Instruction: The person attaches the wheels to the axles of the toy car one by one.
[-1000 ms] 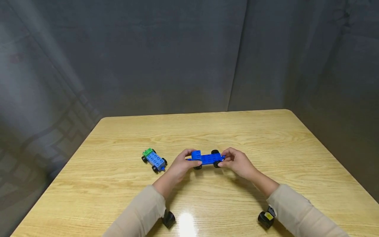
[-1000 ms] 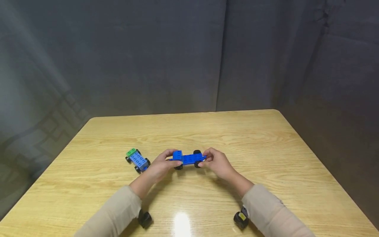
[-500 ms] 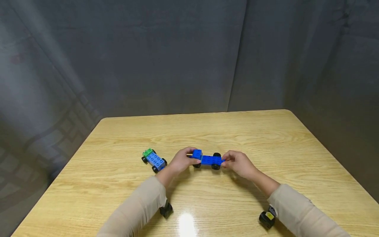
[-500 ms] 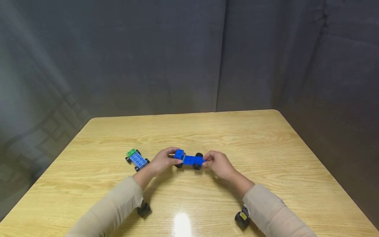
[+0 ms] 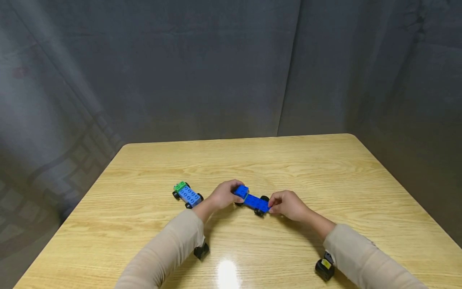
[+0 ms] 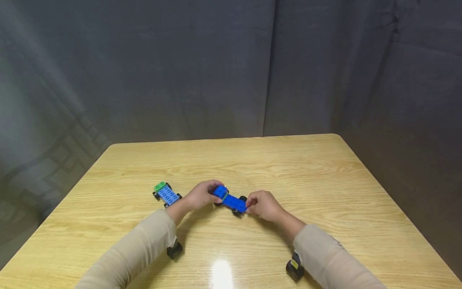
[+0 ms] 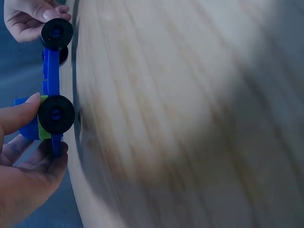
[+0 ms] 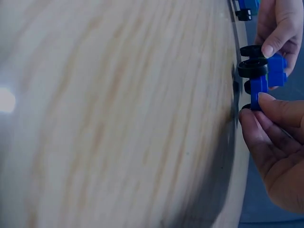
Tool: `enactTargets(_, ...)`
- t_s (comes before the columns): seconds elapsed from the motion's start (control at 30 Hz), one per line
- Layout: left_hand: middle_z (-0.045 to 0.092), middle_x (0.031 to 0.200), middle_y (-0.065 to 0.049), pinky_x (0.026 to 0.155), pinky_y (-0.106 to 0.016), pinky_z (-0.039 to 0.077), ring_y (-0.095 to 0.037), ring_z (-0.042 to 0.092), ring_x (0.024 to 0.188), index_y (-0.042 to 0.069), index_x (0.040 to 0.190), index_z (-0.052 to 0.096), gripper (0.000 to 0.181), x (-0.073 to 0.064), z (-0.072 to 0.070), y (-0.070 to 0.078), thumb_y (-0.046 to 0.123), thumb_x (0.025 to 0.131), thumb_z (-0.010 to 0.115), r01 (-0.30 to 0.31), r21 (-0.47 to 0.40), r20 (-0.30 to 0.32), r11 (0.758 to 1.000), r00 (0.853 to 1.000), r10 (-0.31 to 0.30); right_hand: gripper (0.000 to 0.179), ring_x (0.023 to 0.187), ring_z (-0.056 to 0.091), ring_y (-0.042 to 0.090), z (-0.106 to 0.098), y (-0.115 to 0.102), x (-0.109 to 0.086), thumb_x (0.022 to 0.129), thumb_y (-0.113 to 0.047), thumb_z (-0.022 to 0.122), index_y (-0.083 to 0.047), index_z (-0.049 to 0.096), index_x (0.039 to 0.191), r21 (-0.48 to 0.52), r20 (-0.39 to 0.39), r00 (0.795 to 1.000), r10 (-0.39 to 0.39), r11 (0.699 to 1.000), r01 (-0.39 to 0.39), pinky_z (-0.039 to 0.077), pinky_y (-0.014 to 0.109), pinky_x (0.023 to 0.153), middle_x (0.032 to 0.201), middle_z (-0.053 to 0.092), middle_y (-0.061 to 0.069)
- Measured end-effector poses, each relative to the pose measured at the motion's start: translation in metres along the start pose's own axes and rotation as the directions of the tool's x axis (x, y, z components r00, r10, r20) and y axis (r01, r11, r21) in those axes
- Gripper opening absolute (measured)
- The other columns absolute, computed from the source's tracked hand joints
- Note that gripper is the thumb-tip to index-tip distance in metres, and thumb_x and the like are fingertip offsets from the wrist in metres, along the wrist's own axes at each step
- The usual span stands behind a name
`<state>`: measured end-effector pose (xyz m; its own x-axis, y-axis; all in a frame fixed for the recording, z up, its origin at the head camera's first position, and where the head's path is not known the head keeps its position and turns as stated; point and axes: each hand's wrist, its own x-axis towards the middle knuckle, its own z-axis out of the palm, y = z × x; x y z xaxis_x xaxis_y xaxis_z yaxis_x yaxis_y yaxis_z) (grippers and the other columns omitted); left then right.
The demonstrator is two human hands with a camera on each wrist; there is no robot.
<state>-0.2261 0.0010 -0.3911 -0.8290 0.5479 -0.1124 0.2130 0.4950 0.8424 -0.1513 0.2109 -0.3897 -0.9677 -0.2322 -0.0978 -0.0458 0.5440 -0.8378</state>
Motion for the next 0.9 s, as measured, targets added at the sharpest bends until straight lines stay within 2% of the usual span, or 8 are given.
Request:
enactTargets(0.1,0.057,0.105,-0.011,0.080,-0.033,0.042,-0.022,0.052,0.095,0.006,0.109,0.055,0.040,0.000,0.001,-0.001,0.003,0.071,0.068,-0.008,0.059,0.011,0.998,1.000,0.007,0.003,0.054,0.051,0.016,0.002,-0.001,-0.001,0.074,0.001,0.063,0.001,0.060,0.075,-0.022,0.014,1.000,-0.003,1.000,0.003,0.040,0.026,0.044,0.066,0.057,0.002)
enactTargets(0.2,0.057,0.105,-0.012,0.079,-0.032,0.042,-0.023,0.052,0.095,0.006,0.110,0.055,0.042,0.001,0.002,-0.002,0.003,0.071,0.068,-0.015,0.083,0.018,0.996,1.000,0.014,0.003,0.056,0.054,0.016,0.003,-0.001,-0.001,0.074,-0.001,0.063,0.001,0.060,0.073,-0.034,0.019,1.000,0.003,0.999,-0.002,0.041,0.027,0.045,0.066,0.058,0.001)
enactTargets(0.43,0.056,0.107,-0.011,0.078,-0.032,0.043,-0.023,0.051,0.097,0.006,0.111,0.054,0.042,0.000,0.003,-0.001,0.003,0.072,0.067,-0.004,0.087,0.026,0.996,1.000,0.002,0.005,0.060,0.056,0.016,0.003,-0.003,-0.003,0.075,-0.002,0.063,0.002,0.061,0.075,-0.036,0.031,0.999,0.011,0.999,-0.010,0.042,0.027,0.046,0.068,0.058,0.001)
enactTargets(0.63,0.055,0.108,-0.012,0.077,-0.033,0.043,-0.024,0.051,0.097,0.005,0.114,0.052,0.045,0.000,0.001,0.001,0.006,0.071,0.069,-0.009,0.133,0.038,0.991,0.999,0.004,0.004,0.060,0.054,0.015,0.003,-0.003,-0.003,0.075,-0.002,0.063,0.001,0.061,0.077,-0.038,0.048,0.999,-0.004,0.999,0.005,0.042,0.027,0.048,0.069,0.058,0.001)
enactTargets(0.8,0.045,0.124,-0.012,0.086,-0.036,0.039,-0.026,0.043,0.111,0.006,0.127,0.042,0.057,-0.003,-0.006,0.001,0.012,0.075,0.066,0.002,0.106,0.070,0.994,0.997,-0.010,0.006,0.059,0.052,0.018,-0.003,-0.003,-0.004,0.078,-0.004,0.060,0.000,0.059,0.083,-0.028,0.096,0.995,-0.009,1.000,0.011,0.042,0.029,0.048,0.070,0.056,0.004)
enactTargets(0.9,0.039,0.129,-0.011,0.091,-0.039,0.034,-0.028,0.035,0.118,0.006,0.130,0.037,0.059,-0.006,-0.017,0.001,0.016,0.078,0.063,0.005,0.090,0.050,0.996,0.999,-0.009,0.012,0.061,0.052,0.020,-0.013,-0.001,-0.006,0.083,-0.010,0.056,0.001,0.058,0.088,-0.054,0.080,0.997,-0.018,0.998,0.023,0.042,0.030,0.050,0.072,0.055,0.006)
